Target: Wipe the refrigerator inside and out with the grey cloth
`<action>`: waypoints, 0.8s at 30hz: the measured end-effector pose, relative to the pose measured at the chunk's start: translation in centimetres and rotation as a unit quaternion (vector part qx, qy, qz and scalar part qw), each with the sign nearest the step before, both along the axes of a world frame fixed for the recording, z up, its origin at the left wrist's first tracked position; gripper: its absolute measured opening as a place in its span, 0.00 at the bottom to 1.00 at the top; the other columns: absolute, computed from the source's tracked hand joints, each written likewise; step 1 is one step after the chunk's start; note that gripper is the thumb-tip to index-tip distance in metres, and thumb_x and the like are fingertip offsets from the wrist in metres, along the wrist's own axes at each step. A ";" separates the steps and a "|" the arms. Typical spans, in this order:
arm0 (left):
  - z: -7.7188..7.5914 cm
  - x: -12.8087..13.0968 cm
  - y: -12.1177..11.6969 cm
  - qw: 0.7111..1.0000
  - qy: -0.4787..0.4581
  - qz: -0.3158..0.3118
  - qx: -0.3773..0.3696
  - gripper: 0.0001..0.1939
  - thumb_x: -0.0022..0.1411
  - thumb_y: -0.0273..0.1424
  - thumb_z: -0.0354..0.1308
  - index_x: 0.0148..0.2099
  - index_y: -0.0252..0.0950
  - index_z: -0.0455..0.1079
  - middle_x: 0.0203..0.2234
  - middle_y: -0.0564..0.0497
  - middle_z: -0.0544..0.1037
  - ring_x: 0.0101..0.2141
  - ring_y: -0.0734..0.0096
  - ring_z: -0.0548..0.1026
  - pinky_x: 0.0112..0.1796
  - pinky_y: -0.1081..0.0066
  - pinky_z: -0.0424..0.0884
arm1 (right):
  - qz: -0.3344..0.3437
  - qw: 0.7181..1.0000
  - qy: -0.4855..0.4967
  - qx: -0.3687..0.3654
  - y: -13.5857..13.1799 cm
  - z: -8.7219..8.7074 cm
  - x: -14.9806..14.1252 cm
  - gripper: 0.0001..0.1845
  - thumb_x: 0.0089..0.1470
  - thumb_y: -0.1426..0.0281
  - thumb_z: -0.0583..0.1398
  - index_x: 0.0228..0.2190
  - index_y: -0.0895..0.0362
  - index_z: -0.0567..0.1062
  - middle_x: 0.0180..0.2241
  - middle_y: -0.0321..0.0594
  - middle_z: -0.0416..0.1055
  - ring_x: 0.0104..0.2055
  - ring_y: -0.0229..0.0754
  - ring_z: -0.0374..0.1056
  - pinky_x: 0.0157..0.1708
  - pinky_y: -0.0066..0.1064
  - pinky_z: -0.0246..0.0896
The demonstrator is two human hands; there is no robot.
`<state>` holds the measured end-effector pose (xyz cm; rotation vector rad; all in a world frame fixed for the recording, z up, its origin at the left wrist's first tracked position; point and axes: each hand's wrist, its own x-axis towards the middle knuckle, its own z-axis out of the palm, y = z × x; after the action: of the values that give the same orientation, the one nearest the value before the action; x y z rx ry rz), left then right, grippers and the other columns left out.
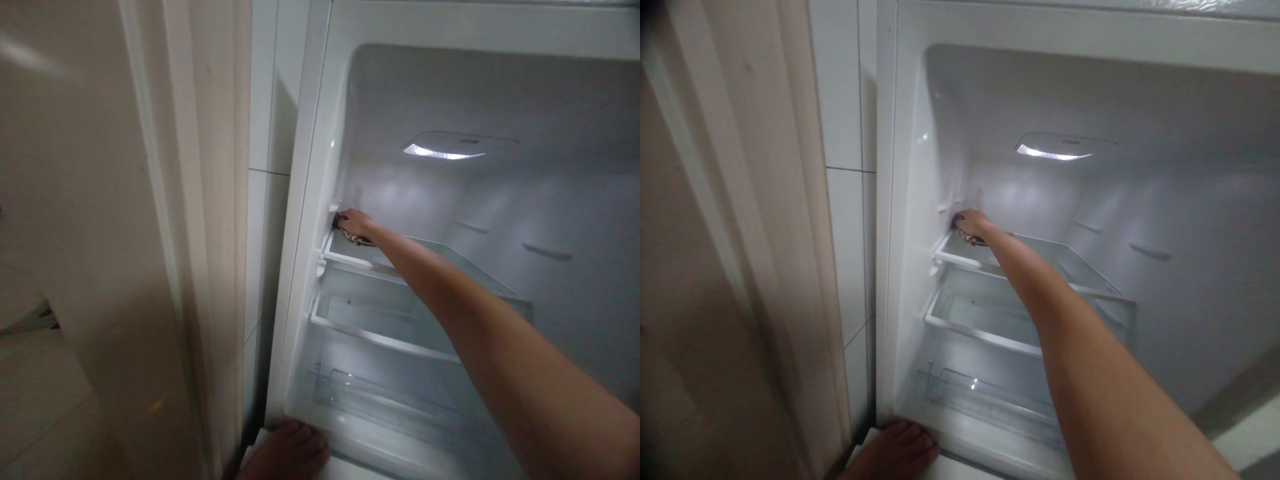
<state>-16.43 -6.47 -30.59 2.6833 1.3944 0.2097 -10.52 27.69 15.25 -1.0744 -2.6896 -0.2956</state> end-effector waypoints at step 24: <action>2.9 -1.2 -1.9 0.999 0.014 0.035 -0.027 0.38 0.68 0.49 0.59 0.76 0.48 0.59 0.71 0.44 0.67 0.68 0.40 0.66 0.69 0.40 0.61 | -0.161 0.965 -0.130 0.159 -8.4 3.2 27.2 0.23 0.64 0.56 0.60 0.52 0.57 0.78 0.53 0.54 0.75 0.62 0.58 0.66 0.65 0.63 0.57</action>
<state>-17.60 -8.35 -27.65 2.6070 1.4808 0.1406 16.72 19.28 18.45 -1.4481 -2.5404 -0.9513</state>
